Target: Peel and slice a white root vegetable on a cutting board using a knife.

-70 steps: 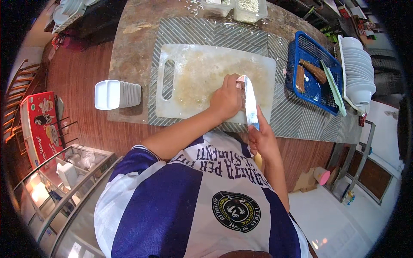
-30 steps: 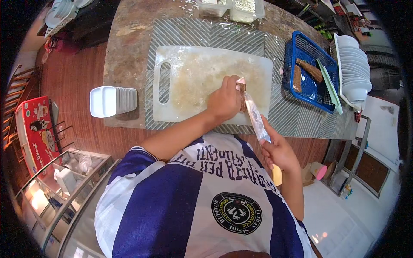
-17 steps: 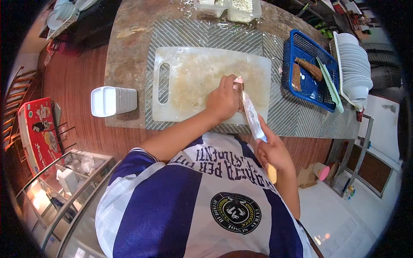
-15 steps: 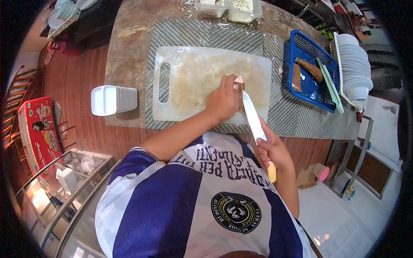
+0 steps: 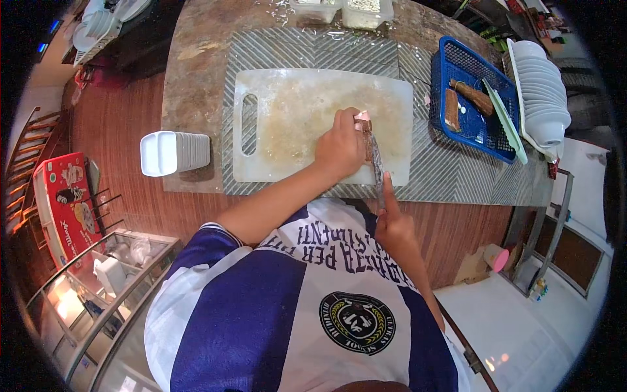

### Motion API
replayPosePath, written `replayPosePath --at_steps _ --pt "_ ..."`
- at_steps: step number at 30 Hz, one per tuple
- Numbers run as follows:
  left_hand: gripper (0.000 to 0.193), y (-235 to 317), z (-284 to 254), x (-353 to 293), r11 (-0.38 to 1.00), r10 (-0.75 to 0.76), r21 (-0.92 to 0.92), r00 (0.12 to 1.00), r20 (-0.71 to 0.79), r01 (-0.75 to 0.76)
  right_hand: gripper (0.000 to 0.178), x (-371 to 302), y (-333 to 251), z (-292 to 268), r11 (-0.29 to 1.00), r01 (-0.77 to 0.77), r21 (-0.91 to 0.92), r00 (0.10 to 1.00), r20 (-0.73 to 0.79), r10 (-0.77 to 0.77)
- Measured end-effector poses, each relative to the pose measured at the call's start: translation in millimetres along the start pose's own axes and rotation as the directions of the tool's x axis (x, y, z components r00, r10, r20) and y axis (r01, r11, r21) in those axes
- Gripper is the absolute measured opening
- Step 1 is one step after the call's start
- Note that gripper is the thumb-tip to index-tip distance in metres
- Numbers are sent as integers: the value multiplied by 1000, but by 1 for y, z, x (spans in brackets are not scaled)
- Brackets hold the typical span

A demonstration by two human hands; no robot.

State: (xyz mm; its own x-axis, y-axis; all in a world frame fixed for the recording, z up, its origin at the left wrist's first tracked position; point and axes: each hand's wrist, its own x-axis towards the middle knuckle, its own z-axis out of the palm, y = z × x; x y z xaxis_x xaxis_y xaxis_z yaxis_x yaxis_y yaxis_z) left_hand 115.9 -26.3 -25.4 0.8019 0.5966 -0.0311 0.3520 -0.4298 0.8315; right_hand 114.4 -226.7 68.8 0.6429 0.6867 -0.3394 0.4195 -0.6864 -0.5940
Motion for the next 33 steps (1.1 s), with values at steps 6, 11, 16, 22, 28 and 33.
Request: replayPosePath --at_steps 6,11,16,22,28,33 --pt "35 -2 -1 -1 1000 -15 1 1000 -11 15 77 3 0 11 993 -16 118 999 -28 20" --pt "37 2 -2 0 998 -59 18 998 12 59 76 0 -3 9 981 -67 180 998 -5 69" --pt "37 2 -4 0 999 -53 15 998 25 52 76 -3 -6 26 999 -33 41 995 -90 36" --pt "35 4 -3 1 998 -56 15 998 31 56 75 5 6 17 607 -441 661 897 324 299" --pt "32 3 -6 -1 999 -49 6 998 24 49 74 0 -1 26 939 6 345 988 -145 47" --pt "32 4 -6 -1 999 -32 5 999 20 32 72 2 10 10 582 -351 734 936 272 221"
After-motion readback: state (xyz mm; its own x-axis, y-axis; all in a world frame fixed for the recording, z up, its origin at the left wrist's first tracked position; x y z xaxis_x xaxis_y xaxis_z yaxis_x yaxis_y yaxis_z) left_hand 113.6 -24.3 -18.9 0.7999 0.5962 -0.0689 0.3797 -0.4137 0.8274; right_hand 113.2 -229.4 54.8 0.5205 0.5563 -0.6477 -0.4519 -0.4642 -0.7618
